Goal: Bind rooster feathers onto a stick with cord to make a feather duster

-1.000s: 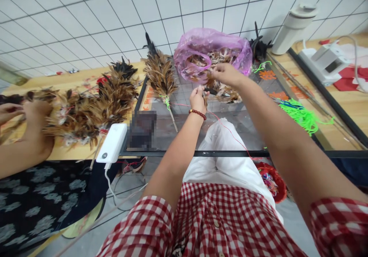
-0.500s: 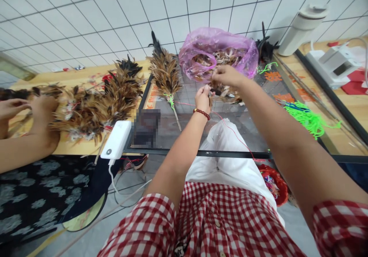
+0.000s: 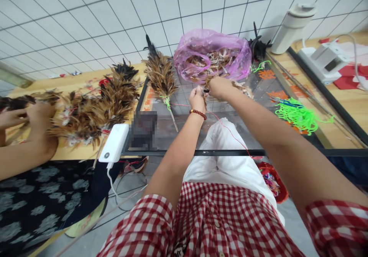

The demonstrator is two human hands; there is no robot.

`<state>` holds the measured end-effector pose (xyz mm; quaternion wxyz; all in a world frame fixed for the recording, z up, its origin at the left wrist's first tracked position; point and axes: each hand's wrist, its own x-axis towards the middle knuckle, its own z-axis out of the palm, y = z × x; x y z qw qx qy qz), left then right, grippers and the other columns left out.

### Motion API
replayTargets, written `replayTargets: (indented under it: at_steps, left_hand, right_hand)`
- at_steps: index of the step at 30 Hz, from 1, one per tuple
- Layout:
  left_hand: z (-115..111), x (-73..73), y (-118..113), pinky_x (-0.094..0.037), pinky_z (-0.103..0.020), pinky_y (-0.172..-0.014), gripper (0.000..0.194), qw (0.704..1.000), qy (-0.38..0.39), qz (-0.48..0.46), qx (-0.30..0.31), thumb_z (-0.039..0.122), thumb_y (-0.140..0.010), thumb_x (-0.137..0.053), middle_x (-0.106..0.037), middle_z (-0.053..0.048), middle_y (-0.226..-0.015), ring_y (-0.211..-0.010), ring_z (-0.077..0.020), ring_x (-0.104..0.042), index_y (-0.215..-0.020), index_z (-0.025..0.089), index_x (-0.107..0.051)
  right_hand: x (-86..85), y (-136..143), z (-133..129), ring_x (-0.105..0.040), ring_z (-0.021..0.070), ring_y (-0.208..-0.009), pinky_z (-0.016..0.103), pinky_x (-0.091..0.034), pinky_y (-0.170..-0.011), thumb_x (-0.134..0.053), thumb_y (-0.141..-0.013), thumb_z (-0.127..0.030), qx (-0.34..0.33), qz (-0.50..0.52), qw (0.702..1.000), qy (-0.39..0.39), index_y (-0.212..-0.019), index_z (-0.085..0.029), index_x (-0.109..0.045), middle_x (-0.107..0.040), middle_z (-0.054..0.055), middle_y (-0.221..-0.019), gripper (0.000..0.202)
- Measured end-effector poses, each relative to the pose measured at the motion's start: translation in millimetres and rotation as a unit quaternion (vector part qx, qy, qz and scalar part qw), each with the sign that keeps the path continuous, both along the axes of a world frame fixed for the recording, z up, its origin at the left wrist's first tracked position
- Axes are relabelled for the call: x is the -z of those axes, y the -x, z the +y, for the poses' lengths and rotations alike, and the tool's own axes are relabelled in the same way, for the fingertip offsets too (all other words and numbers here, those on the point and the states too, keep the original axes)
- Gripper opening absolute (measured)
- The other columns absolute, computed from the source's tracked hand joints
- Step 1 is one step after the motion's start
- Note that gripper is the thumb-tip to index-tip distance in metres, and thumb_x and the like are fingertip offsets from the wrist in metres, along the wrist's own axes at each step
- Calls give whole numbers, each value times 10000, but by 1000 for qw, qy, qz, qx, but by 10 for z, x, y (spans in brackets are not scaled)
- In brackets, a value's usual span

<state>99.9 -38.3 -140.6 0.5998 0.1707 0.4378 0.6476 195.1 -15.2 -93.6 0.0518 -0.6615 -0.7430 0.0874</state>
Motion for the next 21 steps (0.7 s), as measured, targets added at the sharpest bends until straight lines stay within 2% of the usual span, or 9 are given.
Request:
replayTargets:
  at_steps: [1,3,6,8,10,12,15,18,21]
  left_hand:
    - [-4,3,-2,-444,-167,-615,322,1000,-4,-2,3,93,-1030,-543,-550,59,-711,-546,-22,-474,-715,160,-560]
    - [-12,13,-4,-462,-163,-643,333,1000,-17,-6,19,75,-1008,-573,-596,38,-774,-614,-28,-518,-683,148,-574]
    - [-37,16,-1,-502,-171,-704,322,997,-41,-12,62,50,-969,-617,-705,0,-961,-707,-35,-574,-658,133,-608]
    - [-67,5,3,-527,-192,-726,301,993,-51,-12,104,70,-975,-615,-739,-9,-993,-662,-34,-554,-684,139,-645]
    - [-102,-14,6,-548,-215,-735,318,986,-53,-11,159,95,-997,-586,-749,-13,-907,-572,-33,-495,-690,148,-647]
    - [-131,-34,6,-546,-216,-710,355,978,-49,-6,201,107,-1016,-554,-725,-10,-784,-504,-30,-446,-669,153,-618]
    - [-147,-55,9,-500,-189,-612,336,978,-34,-6,206,137,-1029,-555,-659,13,-661,-449,-26,-413,-697,162,-600]
    - [-135,-56,19,-499,-176,-594,291,985,-34,-20,169,169,-1028,-587,-655,28,-669,-447,-20,-430,-737,167,-588]
    - [-122,-46,31,-500,-176,-594,327,987,-51,-24,152,162,-1052,-534,-613,41,-636,-448,-25,-442,-726,169,-566]
  right_hand:
    - [-21,-22,30,-732,384,-1161,468,-565,-1027,-674,-877,-150,-1,35,999,-12,-1019,-105,-781,-785,232,-1142,183]
    - [-87,-93,99,-739,310,-1032,420,-580,-964,-630,-920,-172,15,178,983,-45,-907,-141,-741,-778,148,-982,116]
    - [-195,-191,163,-676,197,-809,355,-586,-805,-657,-965,-273,64,428,900,-57,-864,-201,-655,-665,36,-778,124]
    - [-244,-216,155,-635,156,-745,330,-567,-762,-688,-969,-330,82,517,851,-39,-847,-216,-602,-622,7,-744,188]
    - [-269,-213,112,-638,142,-765,320,-556,-771,-698,-970,-365,82,552,829,-35,-844,-221,-568,-650,6,-788,231]
    - [-280,-197,46,-656,145,-816,322,-551,-792,-722,-954,-398,83,559,824,-42,-855,-223,-553,-695,13,-859,263]
    - [-295,-203,-60,-656,134,-816,316,-533,-800,-718,-956,-384,105,569,813,-60,-858,-225,-521,-716,7,-882,271]
    - [-350,-337,-129,-568,82,-666,287,-490,-746,-540,-1017,-168,142,634,756,-81,-829,-231,-462,-673,-15,-789,213]
    - [-447,-652,-153,-430,50,-591,260,-437,-717,-398,-960,34,214,687,680,-142,-716,-235,-389,-506,-37,-654,364]
